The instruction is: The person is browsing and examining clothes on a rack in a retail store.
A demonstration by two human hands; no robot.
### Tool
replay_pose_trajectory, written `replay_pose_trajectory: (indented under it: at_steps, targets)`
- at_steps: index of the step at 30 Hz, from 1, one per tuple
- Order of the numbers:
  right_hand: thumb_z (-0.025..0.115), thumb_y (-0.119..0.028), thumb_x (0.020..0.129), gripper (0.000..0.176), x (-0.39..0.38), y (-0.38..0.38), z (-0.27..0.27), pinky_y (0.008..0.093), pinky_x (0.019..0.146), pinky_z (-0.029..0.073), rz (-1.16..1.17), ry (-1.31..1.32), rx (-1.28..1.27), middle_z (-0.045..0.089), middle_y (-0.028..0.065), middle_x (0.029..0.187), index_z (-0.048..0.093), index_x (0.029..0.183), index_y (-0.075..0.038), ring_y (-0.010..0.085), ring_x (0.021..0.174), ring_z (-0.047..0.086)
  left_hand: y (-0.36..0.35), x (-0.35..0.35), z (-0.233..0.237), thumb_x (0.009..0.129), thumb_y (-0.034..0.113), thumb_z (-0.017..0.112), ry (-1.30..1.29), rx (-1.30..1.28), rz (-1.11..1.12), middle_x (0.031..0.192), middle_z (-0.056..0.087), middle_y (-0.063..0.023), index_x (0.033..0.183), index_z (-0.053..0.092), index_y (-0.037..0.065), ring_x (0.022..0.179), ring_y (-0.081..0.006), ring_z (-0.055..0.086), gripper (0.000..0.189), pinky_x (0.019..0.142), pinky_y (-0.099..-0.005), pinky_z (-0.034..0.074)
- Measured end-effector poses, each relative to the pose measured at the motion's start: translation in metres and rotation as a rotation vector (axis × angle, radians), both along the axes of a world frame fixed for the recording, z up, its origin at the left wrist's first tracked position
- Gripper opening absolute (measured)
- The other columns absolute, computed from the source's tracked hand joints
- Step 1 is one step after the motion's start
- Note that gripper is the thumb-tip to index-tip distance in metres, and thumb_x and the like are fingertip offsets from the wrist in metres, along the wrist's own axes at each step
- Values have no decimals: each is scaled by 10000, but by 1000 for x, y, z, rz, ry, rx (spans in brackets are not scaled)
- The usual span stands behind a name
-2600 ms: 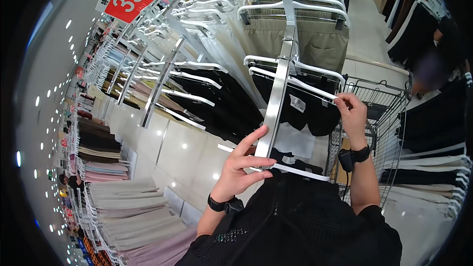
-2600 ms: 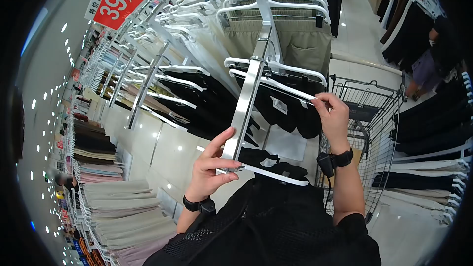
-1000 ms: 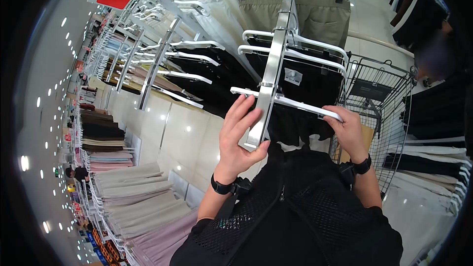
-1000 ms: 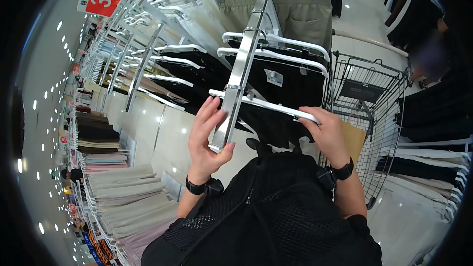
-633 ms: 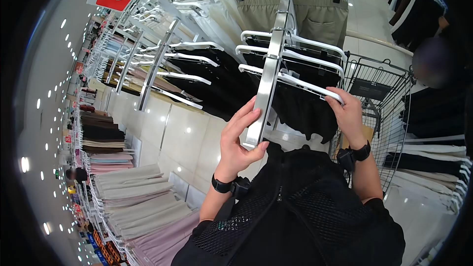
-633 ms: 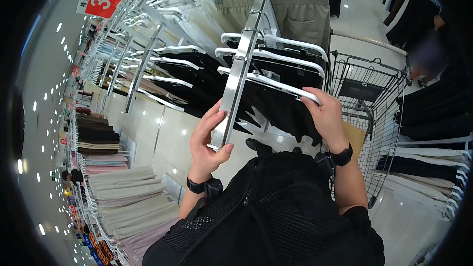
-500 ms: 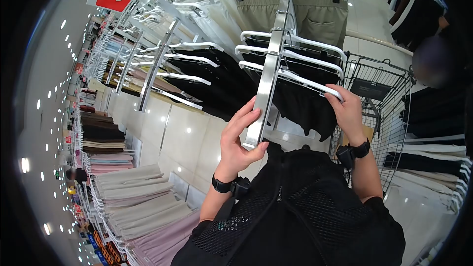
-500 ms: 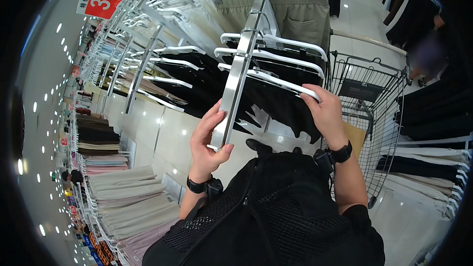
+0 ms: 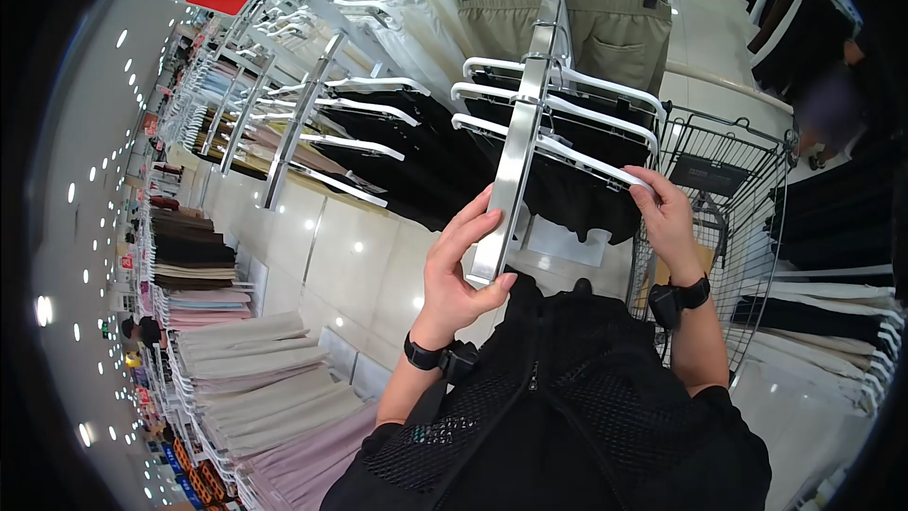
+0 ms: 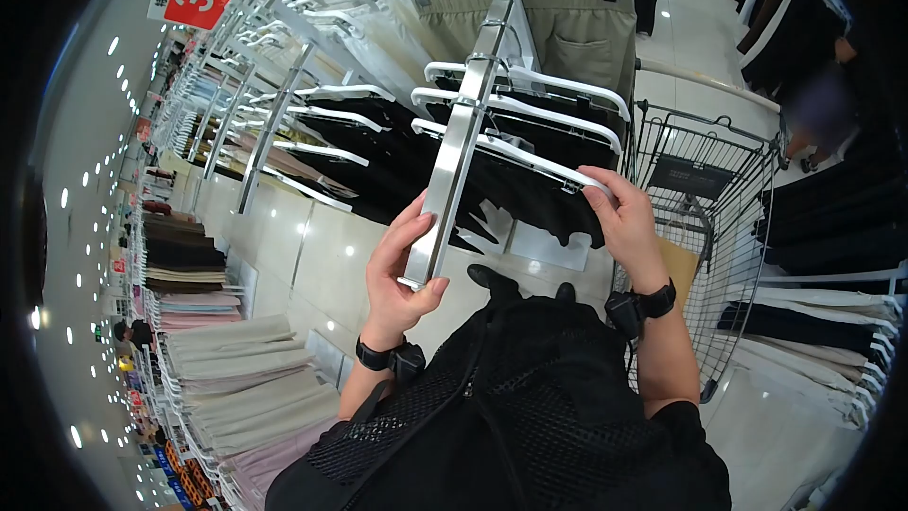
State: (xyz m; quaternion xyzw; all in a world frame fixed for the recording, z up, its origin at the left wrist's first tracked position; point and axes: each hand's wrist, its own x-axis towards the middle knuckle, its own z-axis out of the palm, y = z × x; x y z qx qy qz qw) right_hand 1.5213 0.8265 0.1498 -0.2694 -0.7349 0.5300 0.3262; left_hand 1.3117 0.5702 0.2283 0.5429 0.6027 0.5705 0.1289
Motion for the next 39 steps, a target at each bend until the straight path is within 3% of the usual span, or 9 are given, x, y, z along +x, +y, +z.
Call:
replay_pose_trajectory:
  at_steps: [6,12,14,18,21,27,31,37,39]
  targets:
    - [698,-190,1094,297,0,0,-11,259,790,509,5,-13,8,761,18,1015,748,1340,-31,96,852,609,-5,8,1,842,188,884,-81,-39,30,1612,547,-277,1478,652,27,1446,-390,603,696,1182,-473,508]
    - [631,-86,1115,449,6,5,-67,295,1107,501,-36,191,-284,678,116,1448,563,1546,19,158,1290,641,-6,13,1,843,139,845,-53,-45,64,1612,561,-258,1475,660,37,1451,-375,604,666,1190,-461,485]
    - [618,-84,1120,481,11,6,-96,311,1122,495,-122,212,-247,655,151,1480,517,1575,32,186,1321,630,-9,12,4,825,106,829,31,-80,81,1618,569,-231,1479,670,65,1461,-358,601,674,1208,-451,463]
    - [626,-178,1139,524,32,5,-161,284,940,548,-97,144,-395,696,120,1419,467,1605,3,181,1229,693,-10,8,10,845,124,846,65,-76,61,1612,575,-228,1487,668,73,1479,-377,577,669,1210,-463,460]
    - [646,-224,1134,417,42,-9,-211,289,879,562,-19,97,-423,736,128,1333,605,1472,18,188,1158,724,-10,7,19,835,98,843,121,-63,62,1608,584,-208,1476,679,96,1407,-375,641,661,1149,-446,540]
    - [727,-187,1073,303,39,-40,-260,235,647,486,219,-191,-544,736,25,939,698,1308,3,76,782,637,-12,7,21,848,97,839,129,-50,50,1642,553,-186,1507,647,102,1360,-389,668,686,1101,-426,581]
    - [687,-221,1101,326,25,-45,-304,300,710,591,298,-422,-676,786,64,1096,669,1374,-43,160,957,755,-15,7,24,877,97,832,82,-53,20,1674,514,-180,1532,625,107,1398,-372,644,687,1115,-425,569]
    - [702,-221,1090,204,-4,-59,-372,308,602,554,509,-623,-707,735,44,978,696,1187,-41,153,809,721,-16,9,15,887,126,817,-15,-58,5,1683,510,-166,1538,623,123,1445,-359,605,679,1147,-437,537]
    - [696,-202,1085,175,-2,-38,-512,298,590,540,646,-609,-790,725,41,961,701,1145,-37,154,787,714,-15,10,15,889,147,817,-1,-67,38,1691,503,-157,1539,623,131,1439,-355,610,679,1140,-440,540]
